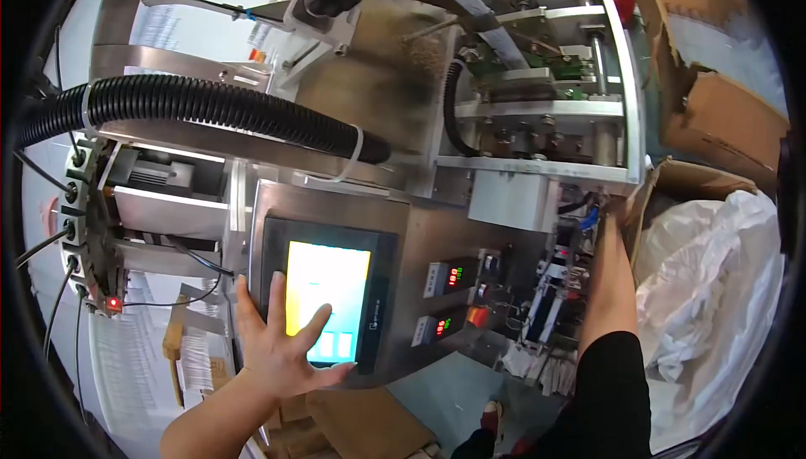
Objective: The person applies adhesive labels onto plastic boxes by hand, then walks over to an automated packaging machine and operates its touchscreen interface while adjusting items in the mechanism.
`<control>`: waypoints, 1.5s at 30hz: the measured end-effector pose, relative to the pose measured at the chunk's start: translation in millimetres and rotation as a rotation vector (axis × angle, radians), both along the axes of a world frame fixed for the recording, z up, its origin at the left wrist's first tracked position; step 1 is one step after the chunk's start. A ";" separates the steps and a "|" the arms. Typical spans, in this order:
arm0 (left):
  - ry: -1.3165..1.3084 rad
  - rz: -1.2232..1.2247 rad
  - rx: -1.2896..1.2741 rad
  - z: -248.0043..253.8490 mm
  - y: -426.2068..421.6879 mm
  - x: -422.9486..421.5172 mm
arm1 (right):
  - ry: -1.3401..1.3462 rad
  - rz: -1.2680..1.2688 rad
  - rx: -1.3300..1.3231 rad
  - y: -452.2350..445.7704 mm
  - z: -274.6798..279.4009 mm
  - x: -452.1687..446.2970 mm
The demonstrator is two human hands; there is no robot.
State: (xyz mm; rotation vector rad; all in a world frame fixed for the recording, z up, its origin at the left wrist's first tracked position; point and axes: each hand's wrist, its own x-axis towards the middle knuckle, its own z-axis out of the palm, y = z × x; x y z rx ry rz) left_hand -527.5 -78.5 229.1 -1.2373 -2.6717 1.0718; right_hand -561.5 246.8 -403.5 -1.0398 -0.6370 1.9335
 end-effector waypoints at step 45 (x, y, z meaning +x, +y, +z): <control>-1.796 0.791 0.984 -128.5 93.9 347.5 | -0.529 0.078 0.625 -214.1 506.8 596.3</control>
